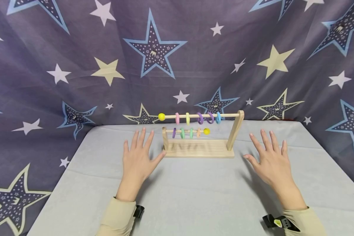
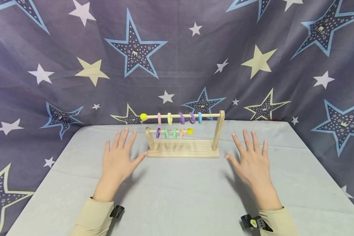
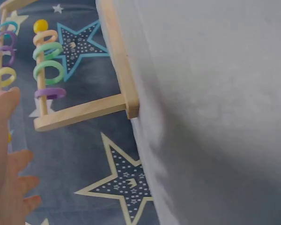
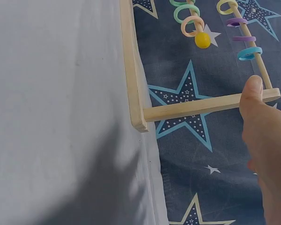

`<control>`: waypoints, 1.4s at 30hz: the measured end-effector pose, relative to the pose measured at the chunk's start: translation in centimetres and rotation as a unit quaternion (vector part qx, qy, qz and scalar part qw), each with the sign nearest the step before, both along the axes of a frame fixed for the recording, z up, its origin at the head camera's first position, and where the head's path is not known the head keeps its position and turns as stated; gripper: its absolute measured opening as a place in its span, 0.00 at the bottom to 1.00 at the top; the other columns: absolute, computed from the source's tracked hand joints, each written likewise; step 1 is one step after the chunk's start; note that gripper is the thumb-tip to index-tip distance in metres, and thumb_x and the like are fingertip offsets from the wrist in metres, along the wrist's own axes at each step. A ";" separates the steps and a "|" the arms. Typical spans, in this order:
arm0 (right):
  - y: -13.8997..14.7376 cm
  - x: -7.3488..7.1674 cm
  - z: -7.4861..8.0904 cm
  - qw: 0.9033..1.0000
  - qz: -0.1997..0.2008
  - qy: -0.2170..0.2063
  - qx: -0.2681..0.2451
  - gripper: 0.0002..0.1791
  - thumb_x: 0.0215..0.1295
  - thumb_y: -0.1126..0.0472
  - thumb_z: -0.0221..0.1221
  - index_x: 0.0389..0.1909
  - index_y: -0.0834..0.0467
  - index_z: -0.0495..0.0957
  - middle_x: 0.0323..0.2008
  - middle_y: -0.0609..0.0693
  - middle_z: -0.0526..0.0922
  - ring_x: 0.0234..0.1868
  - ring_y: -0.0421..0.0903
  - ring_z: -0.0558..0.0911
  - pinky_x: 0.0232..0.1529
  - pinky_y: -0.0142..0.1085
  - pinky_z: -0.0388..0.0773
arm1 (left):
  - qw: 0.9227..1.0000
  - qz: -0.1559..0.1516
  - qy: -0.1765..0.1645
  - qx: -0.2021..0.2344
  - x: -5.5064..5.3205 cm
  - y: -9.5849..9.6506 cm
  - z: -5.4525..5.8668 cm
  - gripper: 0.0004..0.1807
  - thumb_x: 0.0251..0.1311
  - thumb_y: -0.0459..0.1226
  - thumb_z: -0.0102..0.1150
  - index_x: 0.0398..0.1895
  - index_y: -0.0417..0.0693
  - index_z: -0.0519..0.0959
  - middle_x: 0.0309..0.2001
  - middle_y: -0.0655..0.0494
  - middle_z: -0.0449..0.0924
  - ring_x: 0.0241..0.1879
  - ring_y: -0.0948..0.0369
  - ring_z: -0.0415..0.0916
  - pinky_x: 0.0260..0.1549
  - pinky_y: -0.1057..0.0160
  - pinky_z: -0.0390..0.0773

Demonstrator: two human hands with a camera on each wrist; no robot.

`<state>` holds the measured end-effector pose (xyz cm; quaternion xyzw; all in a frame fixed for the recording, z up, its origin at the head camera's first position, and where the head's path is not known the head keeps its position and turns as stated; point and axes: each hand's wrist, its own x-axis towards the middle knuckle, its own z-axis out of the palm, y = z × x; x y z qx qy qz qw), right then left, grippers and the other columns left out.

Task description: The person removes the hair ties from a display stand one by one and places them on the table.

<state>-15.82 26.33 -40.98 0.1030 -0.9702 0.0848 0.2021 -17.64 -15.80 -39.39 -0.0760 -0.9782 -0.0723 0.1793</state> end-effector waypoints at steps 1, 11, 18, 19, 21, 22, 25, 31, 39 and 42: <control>0.0 0.0 0.0 1.000 0.001 -0.001 -0.001 0.40 0.70 0.41 0.55 0.77 0.49 0.55 0.77 0.61 0.49 0.78 0.56 0.36 0.70 0.62 0.26 | 1.000 -0.001 0.000 0.001 -0.2 0.0 -0.1 0.48 0.59 0.68 0.52 0.77 0.55 0.58 0.78 0.49 0.49 0.77 0.48 0.43 0.68 0.35 0.42; -0.4 -0.1 0.0 1.000 0.005 -0.002 -0.007 0.39 0.69 0.42 0.56 0.76 0.50 0.57 0.76 0.63 0.52 0.78 0.58 0.38 0.70 0.63 0.28 | 0.999 -0.025 -0.011 0.045 -2.2 0.1 -0.7 0.45 0.62 0.64 0.54 0.78 0.56 0.57 0.78 0.50 0.48 0.77 0.49 0.42 0.69 0.37 0.42; -0.5 -0.2 -0.2 1.000 0.008 -0.006 -0.008 0.39 0.69 0.43 0.57 0.76 0.51 0.57 0.76 0.63 0.52 0.78 0.58 0.38 0.69 0.64 0.29 | 0.992 -0.040 -0.059 0.108 -3.4 0.5 -1.1 0.45 0.64 0.64 0.51 0.79 0.57 0.52 0.79 0.51 0.46 0.77 0.49 0.42 0.70 0.39 0.41; -0.5 -0.2 -0.2 1.000 0.008 -0.008 -0.008 0.39 0.69 0.43 0.57 0.76 0.51 0.57 0.76 0.63 0.51 0.78 0.58 0.38 0.69 0.64 0.29 | 0.990 -0.043 -0.064 0.117 -3.5 0.6 -1.2 0.45 0.65 0.64 0.51 0.79 0.58 0.51 0.79 0.51 0.46 0.77 0.49 0.42 0.70 0.40 0.41; -0.6 -0.2 -0.2 1.000 0.008 -0.010 -0.009 0.39 0.69 0.43 0.57 0.77 0.50 0.56 0.76 0.62 0.51 0.78 0.58 0.38 0.69 0.64 0.29 | 0.988 -0.046 -0.071 0.129 -3.7 0.8 -1.3 0.44 0.65 0.63 0.51 0.79 0.58 0.51 0.79 0.51 0.45 0.77 0.49 0.43 0.70 0.40 0.42; -0.6 -0.2 -0.3 1.000 0.007 -0.010 -0.008 0.39 0.70 0.43 0.56 0.77 0.50 0.56 0.76 0.62 0.50 0.78 0.58 0.38 0.69 0.64 0.29 | 0.987 -0.048 -0.072 0.132 -3.8 0.9 -1.3 0.44 0.65 0.63 0.51 0.79 0.58 0.51 0.79 0.51 0.46 0.77 0.49 0.43 0.70 0.39 0.42; -0.6 -0.3 -0.4 1.000 0.007 -0.012 -0.008 0.38 0.70 0.41 0.54 0.77 0.50 0.56 0.76 0.62 0.50 0.78 0.58 0.37 0.69 0.64 0.29 | 0.987 -0.048 -0.071 0.138 -4.0 1.2 -1.5 0.44 0.66 0.64 0.50 0.79 0.57 0.51 0.78 0.51 0.47 0.76 0.49 0.45 0.70 0.40 0.45; -0.8 -0.2 -0.5 1.000 0.011 -0.011 -0.011 0.38 0.71 0.41 0.54 0.76 0.51 0.57 0.76 0.63 0.51 0.78 0.59 0.39 0.69 0.65 0.29 | 0.982 -0.051 -0.074 0.164 -4.5 1.7 -2.1 0.43 0.67 0.63 0.48 0.79 0.57 0.51 0.77 0.52 0.52 0.75 0.49 0.50 0.69 0.41 0.52; -0.9 -0.1 -0.6 1.000 0.013 -0.004 -0.014 0.38 0.70 0.40 0.54 0.76 0.51 0.58 0.75 0.63 0.53 0.77 0.61 0.43 0.69 0.64 0.30 | 0.972 -0.039 -0.092 0.212 -4.6 2.2 -2.4 0.42 0.66 0.67 0.43 0.79 0.65 0.49 0.75 0.52 0.57 0.73 0.48 0.56 0.67 0.40 0.56; -0.9 -0.1 -0.7 1.000 0.013 -0.004 -0.014 0.38 0.70 0.40 0.55 0.76 0.51 0.59 0.75 0.63 0.53 0.77 0.61 0.44 0.69 0.64 0.30 | 0.970 -0.036 -0.092 0.222 -4.7 2.3 -2.5 0.41 0.67 0.66 0.44 0.79 0.66 0.49 0.75 0.54 0.58 0.73 0.49 0.57 0.67 0.41 0.57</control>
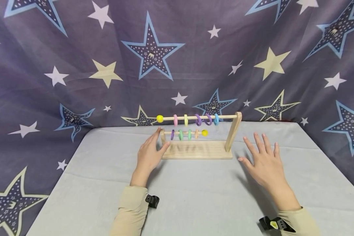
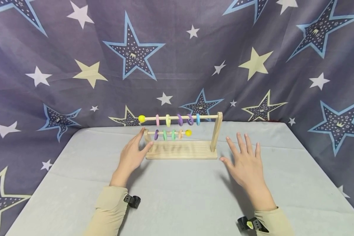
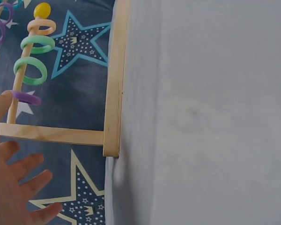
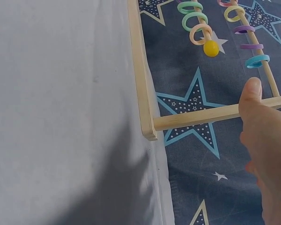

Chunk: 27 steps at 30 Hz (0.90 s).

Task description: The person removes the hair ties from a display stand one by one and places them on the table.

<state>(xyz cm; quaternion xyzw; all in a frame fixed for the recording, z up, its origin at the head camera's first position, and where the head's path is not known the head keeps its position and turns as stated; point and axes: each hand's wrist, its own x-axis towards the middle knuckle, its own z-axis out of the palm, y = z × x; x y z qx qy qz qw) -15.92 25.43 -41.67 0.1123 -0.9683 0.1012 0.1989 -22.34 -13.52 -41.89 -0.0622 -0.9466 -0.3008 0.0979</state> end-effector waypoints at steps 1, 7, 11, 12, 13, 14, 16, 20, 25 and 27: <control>0.0 0.0 0.0 1.000 0.000 -0.001 0.000 0.38 0.70 0.41 0.55 0.76 0.51 0.58 0.75 0.64 0.53 0.77 0.61 0.43 0.69 0.64 0.30 | 1.000 0.001 0.000 0.003 -0.1 0.0 0.0 0.41 0.67 0.65 0.44 0.79 0.66 0.49 0.75 0.54 0.58 0.72 0.49 0.57 0.67 0.42 0.57; 0.0 0.1 0.0 1.000 0.000 -0.004 0.002 0.38 0.70 0.41 0.55 0.76 0.51 0.58 0.75 0.63 0.52 0.77 0.61 0.43 0.69 0.65 0.30 | 0.999 0.013 0.006 0.036 -0.4 0.2 -0.1 0.37 0.69 0.58 0.51 0.78 0.63 0.55 0.73 0.54 0.63 0.68 0.46 0.64 0.63 0.40 0.63; 0.0 0.0 -0.1 1.000 -0.002 -0.003 0.001 0.38 0.70 0.42 0.56 0.75 0.51 0.59 0.75 0.63 0.53 0.77 0.61 0.43 0.69 0.65 0.32 | 0.998 0.015 0.017 0.067 -0.7 0.2 -0.2 0.33 0.70 0.54 0.54 0.75 0.60 0.61 0.67 0.53 0.72 0.63 0.46 0.71 0.57 0.39 0.68; 0.0 0.0 -0.2 1.000 -0.003 -0.002 0.000 0.38 0.69 0.43 0.57 0.75 0.52 0.59 0.75 0.63 0.53 0.77 0.60 0.42 0.69 0.65 0.32 | 0.997 0.015 0.019 0.075 -0.8 0.2 -0.3 0.32 0.70 0.53 0.55 0.75 0.60 0.62 0.66 0.52 0.73 0.62 0.47 0.72 0.56 0.39 0.68; 0.0 0.0 -0.2 1.000 -0.003 -0.001 0.000 0.38 0.69 0.43 0.57 0.75 0.52 0.59 0.75 0.63 0.53 0.78 0.60 0.42 0.69 0.65 0.32 | 0.996 0.016 0.022 0.083 -0.8 0.1 -0.4 0.31 0.70 0.52 0.55 0.74 0.59 0.63 0.65 0.52 0.74 0.61 0.48 0.73 0.56 0.39 0.69; -0.1 -0.1 -0.2 1.000 -0.003 -0.001 0.000 0.38 0.69 0.43 0.57 0.75 0.52 0.59 0.75 0.63 0.53 0.78 0.60 0.42 0.69 0.65 0.33 | 0.995 0.017 0.024 0.091 -0.8 0.1 -0.4 0.30 0.70 0.51 0.55 0.74 0.60 0.64 0.63 0.53 0.76 0.60 0.49 0.73 0.55 0.40 0.69; -0.1 -0.1 -0.2 1.000 -0.003 0.000 0.000 0.38 0.68 0.44 0.58 0.75 0.52 0.59 0.75 0.63 0.53 0.78 0.59 0.42 0.69 0.66 0.36 | 0.994 0.016 0.028 0.105 -0.8 -0.1 -0.5 0.29 0.70 0.49 0.55 0.73 0.61 0.65 0.62 0.54 0.77 0.59 0.52 0.75 0.55 0.41 0.70; -0.2 -0.2 0.0 1.000 0.002 0.002 -0.003 0.38 0.69 0.43 0.57 0.75 0.53 0.59 0.74 0.64 0.55 0.76 0.62 0.46 0.68 0.67 0.39 | 0.989 0.009 0.032 0.141 -0.8 -0.2 -0.5 0.26 0.71 0.47 0.56 0.70 0.63 0.68 0.58 0.54 0.80 0.55 0.55 0.78 0.55 0.43 0.70; -0.2 -0.1 0.6 1.000 0.005 0.023 -0.017 0.39 0.68 0.40 0.57 0.74 0.54 0.61 0.72 0.65 0.59 0.72 0.65 0.56 0.67 0.67 0.46 | 0.986 0.001 0.026 0.165 -0.8 0.0 -0.5 0.25 0.70 0.45 0.57 0.69 0.63 0.69 0.57 0.52 0.81 0.53 0.54 0.80 0.55 0.44 0.71; -0.3 -0.1 0.7 0.999 0.011 0.042 -0.023 0.39 0.67 0.40 0.58 0.73 0.54 0.62 0.70 0.65 0.62 0.70 0.65 0.60 0.66 0.65 0.50 | 0.986 0.001 0.023 0.166 -0.8 0.1 -0.5 0.25 0.70 0.45 0.57 0.69 0.63 0.69 0.57 0.52 0.80 0.53 0.53 0.80 0.55 0.45 0.72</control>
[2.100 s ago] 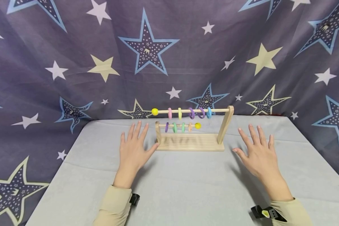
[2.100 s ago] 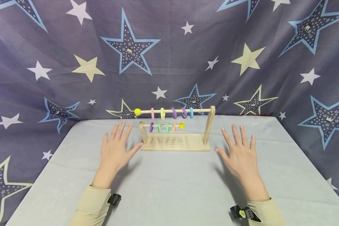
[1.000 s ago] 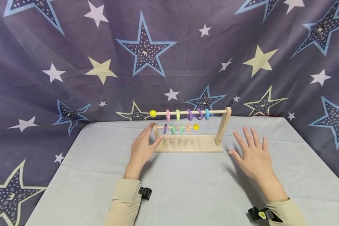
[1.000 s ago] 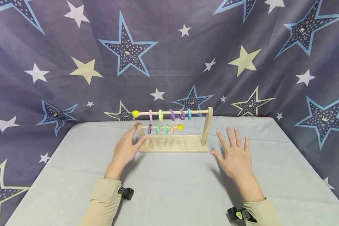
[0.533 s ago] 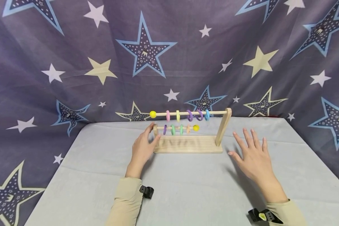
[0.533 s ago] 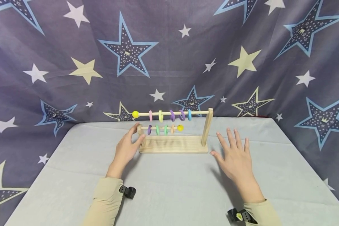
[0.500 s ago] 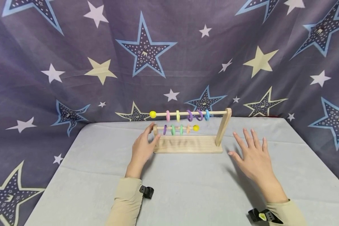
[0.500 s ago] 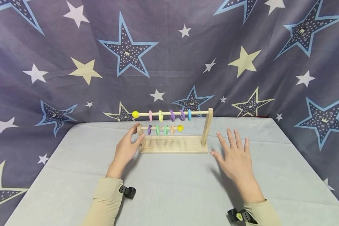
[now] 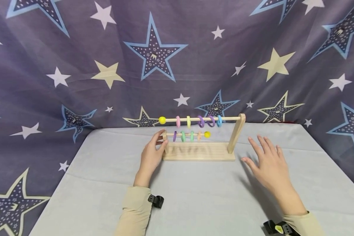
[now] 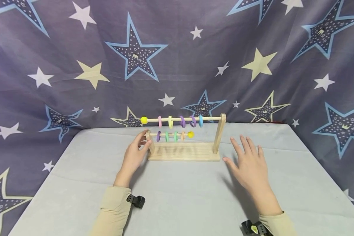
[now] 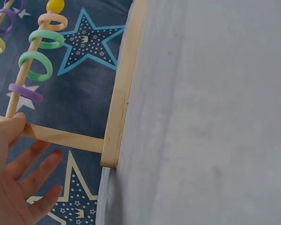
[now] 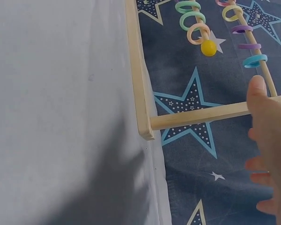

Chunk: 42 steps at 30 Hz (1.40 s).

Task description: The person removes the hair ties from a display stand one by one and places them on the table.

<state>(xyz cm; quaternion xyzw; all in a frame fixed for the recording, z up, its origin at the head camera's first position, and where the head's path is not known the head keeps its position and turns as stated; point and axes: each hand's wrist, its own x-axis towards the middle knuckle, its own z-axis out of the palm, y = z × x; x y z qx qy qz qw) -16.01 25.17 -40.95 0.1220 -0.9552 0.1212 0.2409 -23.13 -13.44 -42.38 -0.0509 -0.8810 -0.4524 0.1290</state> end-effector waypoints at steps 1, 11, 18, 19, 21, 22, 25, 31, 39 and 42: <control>0.0 0.0 0.0 1.000 0.004 0.011 -0.003 0.39 0.67 0.40 0.58 0.73 0.55 0.63 0.69 0.65 0.64 0.69 0.65 0.62 0.65 0.64 0.52 | 1.000 0.000 0.000 0.000 0.0 0.0 0.0 0.25 0.70 0.45 0.57 0.70 0.62 0.69 0.57 0.52 0.80 0.53 0.53 0.80 0.54 0.44 0.72; -1.0 0.1 0.2 0.989 0.040 0.135 -0.038 0.39 0.71 0.32 0.43 0.65 0.60 0.73 0.59 0.62 0.77 0.57 0.63 0.75 0.57 0.57 0.67 | 1.000 0.003 0.000 -0.005 0.2 0.1 -0.1 0.26 0.70 0.45 0.58 0.70 0.61 0.69 0.57 0.51 0.80 0.51 0.51 0.81 0.52 0.43 0.73; -2.0 0.3 0.1 0.982 0.064 0.163 -0.068 0.34 0.71 0.36 0.48 0.62 0.59 0.76 0.55 0.58 0.81 0.51 0.61 0.80 0.52 0.55 0.72 | 1.000 0.003 -0.004 -0.003 0.0 0.1 0.1 0.26 0.70 0.45 0.57 0.70 0.62 0.69 0.57 0.51 0.80 0.51 0.51 0.80 0.51 0.43 0.74; -2.1 0.3 0.1 0.982 0.066 0.163 -0.073 0.33 0.70 0.37 0.50 0.62 0.58 0.76 0.55 0.58 0.81 0.51 0.61 0.80 0.51 0.55 0.73 | 1.000 0.003 -0.006 -0.001 0.0 0.2 0.1 0.26 0.70 0.45 0.57 0.70 0.63 0.69 0.58 0.52 0.80 0.51 0.51 0.80 0.51 0.43 0.74; -2.3 0.3 0.1 0.982 0.065 0.153 -0.087 0.30 0.68 0.42 0.56 0.62 0.57 0.76 0.55 0.57 0.81 0.51 0.61 0.81 0.51 0.55 0.73 | 1.000 0.005 -0.011 0.001 -0.1 0.4 0.2 0.26 0.70 0.45 0.57 0.70 0.63 0.69 0.57 0.52 0.80 0.51 0.52 0.80 0.51 0.43 0.74; -2.3 0.4 0.1 0.983 0.063 0.146 -0.094 0.29 0.66 0.45 0.60 0.63 0.57 0.76 0.55 0.57 0.81 0.51 0.60 0.81 0.51 0.55 0.74 | 1.000 0.007 -0.013 0.002 -0.1 0.5 0.2 0.26 0.70 0.45 0.57 0.70 0.63 0.69 0.57 0.53 0.80 0.51 0.52 0.80 0.50 0.43 0.74; -2.6 0.5 0.0 0.984 0.052 0.122 -0.121 0.30 0.58 0.56 0.68 0.63 0.56 0.76 0.55 0.57 0.82 0.52 0.60 0.80 0.49 0.56 0.74 | 1.000 0.009 -0.023 0.005 -0.1 0.8 0.3 0.25 0.70 0.45 0.57 0.70 0.62 0.69 0.57 0.53 0.80 0.51 0.52 0.80 0.50 0.43 0.74; -3.7 0.2 -0.2 0.981 0.061 0.098 -0.156 0.28 0.54 0.63 0.71 0.59 0.58 0.79 0.49 0.58 0.84 0.48 0.58 0.82 0.46 0.55 0.75 | 0.999 0.016 -0.039 0.006 0.1 1.1 0.4 0.26 0.71 0.45 0.56 0.70 0.59 0.69 0.59 0.52 0.79 0.52 0.52 0.80 0.49 0.42 0.74; -6.1 -0.6 -1.0 0.976 0.075 0.074 -0.188 0.24 0.55 0.62 0.72 0.54 0.57 0.82 0.44 0.56 0.85 0.46 0.55 0.83 0.42 0.52 0.77 | 0.999 0.022 -0.041 0.007 0.3 0.8 0.6 0.26 0.70 0.45 0.57 0.70 0.58 0.69 0.60 0.52 0.79 0.52 0.53 0.80 0.49 0.42 0.74; -7.1 -0.9 -1.1 0.971 0.078 0.061 -0.216 0.22 0.56 0.63 0.72 0.53 0.57 0.83 0.43 0.54 0.86 0.44 0.52 0.83 0.39 0.49 0.77 | 0.999 0.026 -0.040 0.007 0.4 0.7 0.6 0.26 0.70 0.45 0.57 0.70 0.58 0.69 0.59 0.53 0.79 0.51 0.53 0.80 0.48 0.42 0.74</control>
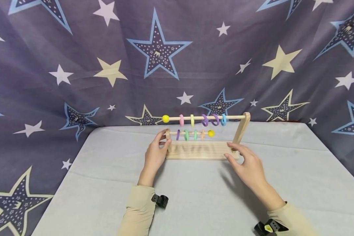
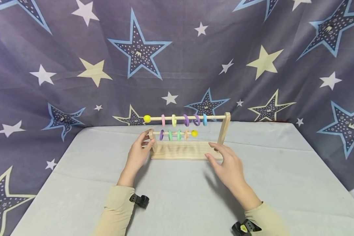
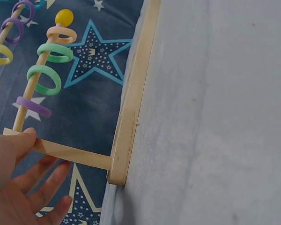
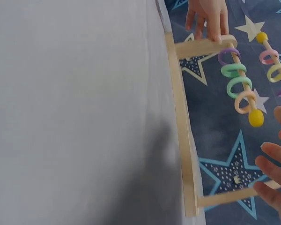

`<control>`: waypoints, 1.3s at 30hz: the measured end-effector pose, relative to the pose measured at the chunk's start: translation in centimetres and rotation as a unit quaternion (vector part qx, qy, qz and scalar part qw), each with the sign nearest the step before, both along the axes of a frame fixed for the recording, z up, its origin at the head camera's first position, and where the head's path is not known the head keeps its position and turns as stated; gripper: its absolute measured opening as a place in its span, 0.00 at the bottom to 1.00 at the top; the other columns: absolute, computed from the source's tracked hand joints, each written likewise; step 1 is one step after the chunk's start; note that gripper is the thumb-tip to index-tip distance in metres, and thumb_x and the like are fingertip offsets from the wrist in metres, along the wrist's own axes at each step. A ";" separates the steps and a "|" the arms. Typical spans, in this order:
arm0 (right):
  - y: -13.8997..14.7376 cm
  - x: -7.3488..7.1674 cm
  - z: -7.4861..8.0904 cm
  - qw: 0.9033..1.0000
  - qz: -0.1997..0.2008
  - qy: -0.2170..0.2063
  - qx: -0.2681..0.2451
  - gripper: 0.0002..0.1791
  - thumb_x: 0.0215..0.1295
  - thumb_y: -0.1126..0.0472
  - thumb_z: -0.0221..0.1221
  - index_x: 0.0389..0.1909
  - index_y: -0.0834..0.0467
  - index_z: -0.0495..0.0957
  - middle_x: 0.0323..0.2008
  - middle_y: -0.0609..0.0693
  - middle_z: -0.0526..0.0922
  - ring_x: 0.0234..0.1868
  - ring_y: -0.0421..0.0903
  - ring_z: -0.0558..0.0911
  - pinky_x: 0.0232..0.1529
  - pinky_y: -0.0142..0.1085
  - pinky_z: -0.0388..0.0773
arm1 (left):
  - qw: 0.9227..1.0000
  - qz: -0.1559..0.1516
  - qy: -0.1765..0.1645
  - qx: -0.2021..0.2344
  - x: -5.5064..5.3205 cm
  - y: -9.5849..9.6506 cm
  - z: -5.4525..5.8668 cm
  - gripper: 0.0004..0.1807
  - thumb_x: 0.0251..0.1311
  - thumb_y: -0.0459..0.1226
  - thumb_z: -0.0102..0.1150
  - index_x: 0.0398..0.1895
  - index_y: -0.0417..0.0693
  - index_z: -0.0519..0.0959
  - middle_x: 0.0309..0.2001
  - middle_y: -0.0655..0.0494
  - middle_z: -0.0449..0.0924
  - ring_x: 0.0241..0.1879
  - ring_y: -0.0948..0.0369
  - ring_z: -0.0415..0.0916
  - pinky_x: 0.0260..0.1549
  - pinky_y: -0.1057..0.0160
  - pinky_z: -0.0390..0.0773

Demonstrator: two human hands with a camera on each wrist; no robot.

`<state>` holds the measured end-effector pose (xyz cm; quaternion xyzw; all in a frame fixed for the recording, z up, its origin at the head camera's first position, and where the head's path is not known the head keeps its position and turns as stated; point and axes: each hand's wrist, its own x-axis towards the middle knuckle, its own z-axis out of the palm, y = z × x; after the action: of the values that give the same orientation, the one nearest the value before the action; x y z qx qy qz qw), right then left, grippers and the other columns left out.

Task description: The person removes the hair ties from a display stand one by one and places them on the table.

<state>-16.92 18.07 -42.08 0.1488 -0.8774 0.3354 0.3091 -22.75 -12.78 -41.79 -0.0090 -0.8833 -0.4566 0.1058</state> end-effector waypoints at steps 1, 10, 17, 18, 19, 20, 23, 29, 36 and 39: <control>-0.3 -0.1 0.0 1.000 0.003 -0.005 -0.010 0.22 0.56 0.63 0.72 0.52 0.57 0.83 0.43 0.53 0.86 0.43 0.51 0.83 0.39 0.47 0.77 | 1.000 0.001 0.000 -0.001 0.0 0.0 0.0 0.26 0.70 0.45 0.57 0.70 0.58 0.69 0.59 0.53 0.79 0.51 0.53 0.80 0.48 0.41 0.74; -2.6 -1.5 0.1 0.993 0.035 -0.051 -0.102 0.17 0.59 0.65 0.70 0.50 0.58 0.84 0.45 0.49 0.87 0.42 0.49 0.85 0.41 0.42 0.76 | 1.000 0.000 0.005 0.003 -0.1 0.0 -0.1 0.26 0.70 0.44 0.58 0.70 0.57 0.69 0.59 0.52 0.79 0.51 0.53 0.80 0.49 0.41 0.74; -4.2 -2.5 -0.1 0.991 0.034 -0.040 -0.122 0.14 0.60 0.63 0.69 0.48 0.58 0.85 0.41 0.50 0.88 0.38 0.49 0.84 0.38 0.42 0.77 | 1.000 0.003 0.003 -0.001 -0.2 0.0 -0.2 0.26 0.70 0.44 0.58 0.70 0.56 0.69 0.59 0.52 0.79 0.50 0.54 0.81 0.47 0.43 0.75; -4.4 -2.6 -0.1 0.991 0.032 -0.038 -0.126 0.14 0.60 0.63 0.69 0.47 0.58 0.85 0.41 0.50 0.88 0.37 0.49 0.84 0.37 0.42 0.77 | 1.000 0.002 0.004 -0.001 -0.2 0.0 -0.2 0.26 0.70 0.44 0.57 0.70 0.56 0.69 0.60 0.52 0.79 0.50 0.54 0.81 0.47 0.43 0.75; -4.6 -2.8 -0.1 0.991 0.030 -0.036 -0.128 0.13 0.60 0.63 0.69 0.47 0.58 0.85 0.40 0.50 0.88 0.36 0.49 0.84 0.37 0.43 0.77 | 1.000 0.003 0.003 -0.002 -0.2 0.0 -0.2 0.26 0.70 0.44 0.57 0.70 0.56 0.69 0.60 0.52 0.79 0.50 0.54 0.81 0.46 0.43 0.75; -4.8 -2.9 -0.1 0.990 0.029 -0.036 -0.132 0.13 0.60 0.63 0.69 0.47 0.58 0.86 0.40 0.50 0.88 0.36 0.49 0.84 0.36 0.43 0.77 | 1.000 0.003 0.003 -0.002 -0.2 0.0 -0.2 0.26 0.70 0.44 0.57 0.70 0.56 0.69 0.60 0.52 0.79 0.50 0.54 0.81 0.46 0.43 0.75; -5.4 -3.2 -0.4 0.989 0.025 -0.042 -0.142 0.13 0.60 0.62 0.69 0.46 0.57 0.86 0.40 0.50 0.88 0.35 0.47 0.84 0.36 0.43 0.76 | 1.000 0.003 0.002 -0.002 -0.1 0.0 -0.2 0.26 0.70 0.45 0.57 0.70 0.57 0.69 0.60 0.52 0.79 0.50 0.53 0.81 0.47 0.43 0.75; -6.4 -3.9 -1.1 0.987 0.016 -0.044 -0.151 0.12 0.61 0.60 0.69 0.45 0.56 0.87 0.40 0.49 0.88 0.33 0.46 0.83 0.35 0.45 0.76 | 1.000 0.008 0.005 -0.005 0.0 0.1 -0.4 0.26 0.70 0.45 0.58 0.70 0.56 0.69 0.59 0.53 0.79 0.50 0.53 0.81 0.47 0.43 0.75; -7.2 -4.5 -1.8 0.988 0.000 -0.046 -0.150 0.12 0.61 0.60 0.69 0.45 0.55 0.86 0.37 0.48 0.88 0.31 0.45 0.84 0.34 0.42 0.75 | 1.000 0.013 0.008 -0.007 0.0 0.3 -0.2 0.26 0.70 0.44 0.58 0.70 0.56 0.70 0.59 0.53 0.80 0.49 0.53 0.81 0.45 0.43 0.76; -7.5 -4.6 -1.9 0.986 -0.008 -0.057 -0.155 0.12 0.62 0.60 0.69 0.46 0.55 0.86 0.36 0.47 0.88 0.31 0.44 0.83 0.33 0.39 0.75 | 1.000 0.013 0.006 -0.007 0.0 0.3 -0.1 0.26 0.70 0.45 0.58 0.70 0.56 0.70 0.58 0.54 0.80 0.49 0.53 0.81 0.45 0.43 0.76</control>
<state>-21.52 10.54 -44.01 0.0732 -0.8322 0.4725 0.2807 -22.72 -12.45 -41.91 -0.0012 -0.8858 -0.4492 0.1164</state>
